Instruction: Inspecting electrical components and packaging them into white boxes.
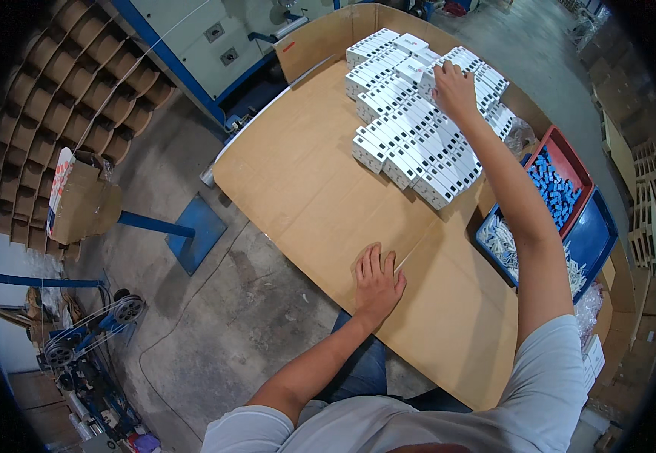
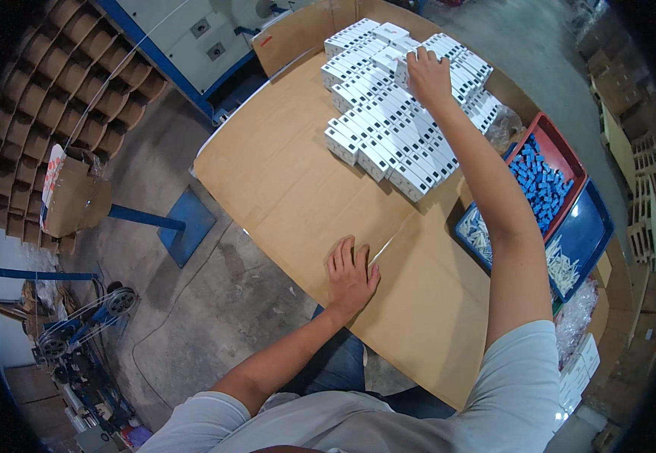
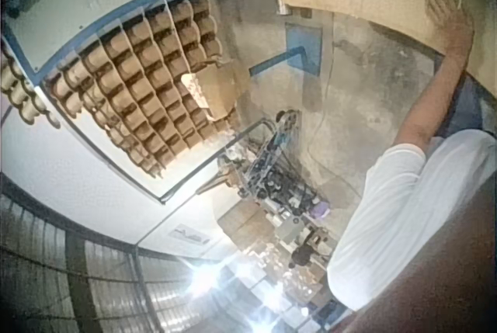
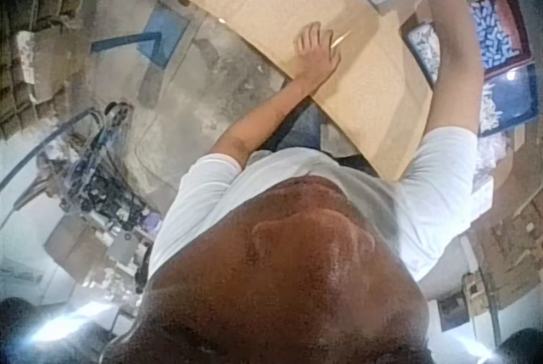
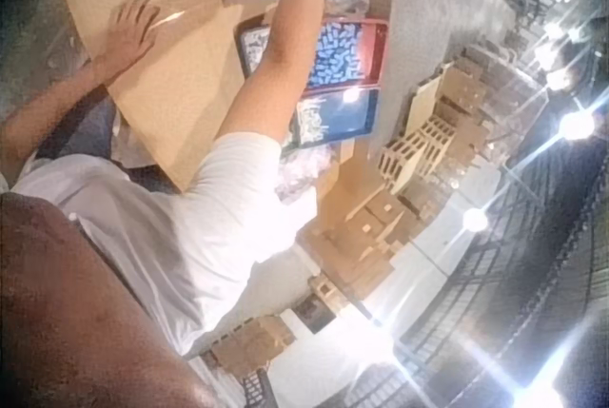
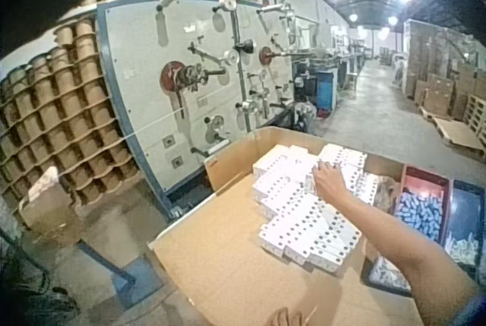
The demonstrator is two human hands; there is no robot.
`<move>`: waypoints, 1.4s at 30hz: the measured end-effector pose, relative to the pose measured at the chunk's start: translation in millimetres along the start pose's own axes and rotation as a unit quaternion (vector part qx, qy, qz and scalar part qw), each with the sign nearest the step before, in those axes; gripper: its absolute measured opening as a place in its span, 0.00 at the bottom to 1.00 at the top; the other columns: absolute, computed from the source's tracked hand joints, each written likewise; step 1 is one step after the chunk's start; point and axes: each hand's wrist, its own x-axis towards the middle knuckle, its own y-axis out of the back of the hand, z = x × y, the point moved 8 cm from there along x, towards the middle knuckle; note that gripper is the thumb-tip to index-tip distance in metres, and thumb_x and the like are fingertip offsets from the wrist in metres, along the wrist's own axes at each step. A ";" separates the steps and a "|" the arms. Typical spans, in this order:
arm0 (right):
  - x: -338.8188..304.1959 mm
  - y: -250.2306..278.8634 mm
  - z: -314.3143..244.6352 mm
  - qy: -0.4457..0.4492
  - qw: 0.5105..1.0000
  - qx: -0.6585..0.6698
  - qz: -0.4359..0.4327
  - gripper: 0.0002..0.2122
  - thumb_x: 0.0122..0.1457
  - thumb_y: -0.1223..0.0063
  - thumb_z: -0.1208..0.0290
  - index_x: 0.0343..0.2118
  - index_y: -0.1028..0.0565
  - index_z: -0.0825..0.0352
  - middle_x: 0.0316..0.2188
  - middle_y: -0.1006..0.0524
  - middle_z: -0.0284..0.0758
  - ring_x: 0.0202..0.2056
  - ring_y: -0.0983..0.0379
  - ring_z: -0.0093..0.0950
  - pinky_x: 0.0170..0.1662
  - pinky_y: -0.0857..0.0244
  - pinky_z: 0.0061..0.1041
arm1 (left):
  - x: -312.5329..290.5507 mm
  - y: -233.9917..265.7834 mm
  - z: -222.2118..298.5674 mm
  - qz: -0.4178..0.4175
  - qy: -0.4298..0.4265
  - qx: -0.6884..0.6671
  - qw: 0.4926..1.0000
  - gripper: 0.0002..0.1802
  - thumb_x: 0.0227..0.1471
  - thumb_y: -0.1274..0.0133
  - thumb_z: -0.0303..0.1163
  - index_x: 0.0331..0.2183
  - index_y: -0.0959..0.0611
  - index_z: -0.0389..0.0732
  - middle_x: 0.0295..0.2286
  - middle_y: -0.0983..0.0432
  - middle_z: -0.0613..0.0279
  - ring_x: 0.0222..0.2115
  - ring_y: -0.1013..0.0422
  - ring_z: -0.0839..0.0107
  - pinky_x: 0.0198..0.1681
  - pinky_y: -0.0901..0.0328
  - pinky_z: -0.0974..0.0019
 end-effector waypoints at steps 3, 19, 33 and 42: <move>-2.3 2.0 4.4 -0.005 1.000 0.018 -0.017 0.20 0.50 0.34 0.63 0.46 0.25 0.61 0.44 0.26 0.34 0.48 0.27 0.32 0.46 0.35 0.42 | -0.1 -1.1 0.6 0.001 -0.002 -0.001 1.000 0.26 0.56 0.48 0.43 0.52 0.25 0.38 0.55 0.35 0.43 0.60 0.41 0.49 0.63 0.47 0.47; -1.3 5.2 13.3 0.029 0.999 0.035 -0.023 0.14 0.52 0.35 0.65 0.40 0.21 0.62 0.43 0.26 0.36 0.49 0.28 0.33 0.47 0.37 0.43 | 0.3 2.4 1.5 0.014 -0.007 0.002 1.000 0.26 0.54 0.46 0.42 0.51 0.25 0.38 0.55 0.35 0.43 0.59 0.40 0.48 0.62 0.46 0.47; -1.4 3.7 15.1 0.022 0.997 0.053 -0.047 0.14 0.50 0.34 0.62 0.38 0.20 0.63 0.43 0.25 0.36 0.49 0.27 0.34 0.48 0.36 0.45 | 0.0 -1.9 0.5 0.008 0.000 0.011 1.000 0.26 0.54 0.46 0.43 0.51 0.25 0.39 0.56 0.35 0.44 0.60 0.41 0.49 0.62 0.47 0.48; 14.3 17.3 40.9 -0.049 0.979 0.195 -0.024 0.14 0.54 0.37 0.62 0.40 0.21 0.65 0.38 0.22 0.41 0.40 0.23 0.41 0.46 0.32 0.43 | 0.0 -0.8 1.0 0.010 -0.004 -0.004 1.000 0.26 0.54 0.45 0.41 0.51 0.25 0.39 0.55 0.36 0.43 0.59 0.42 0.47 0.62 0.47 0.46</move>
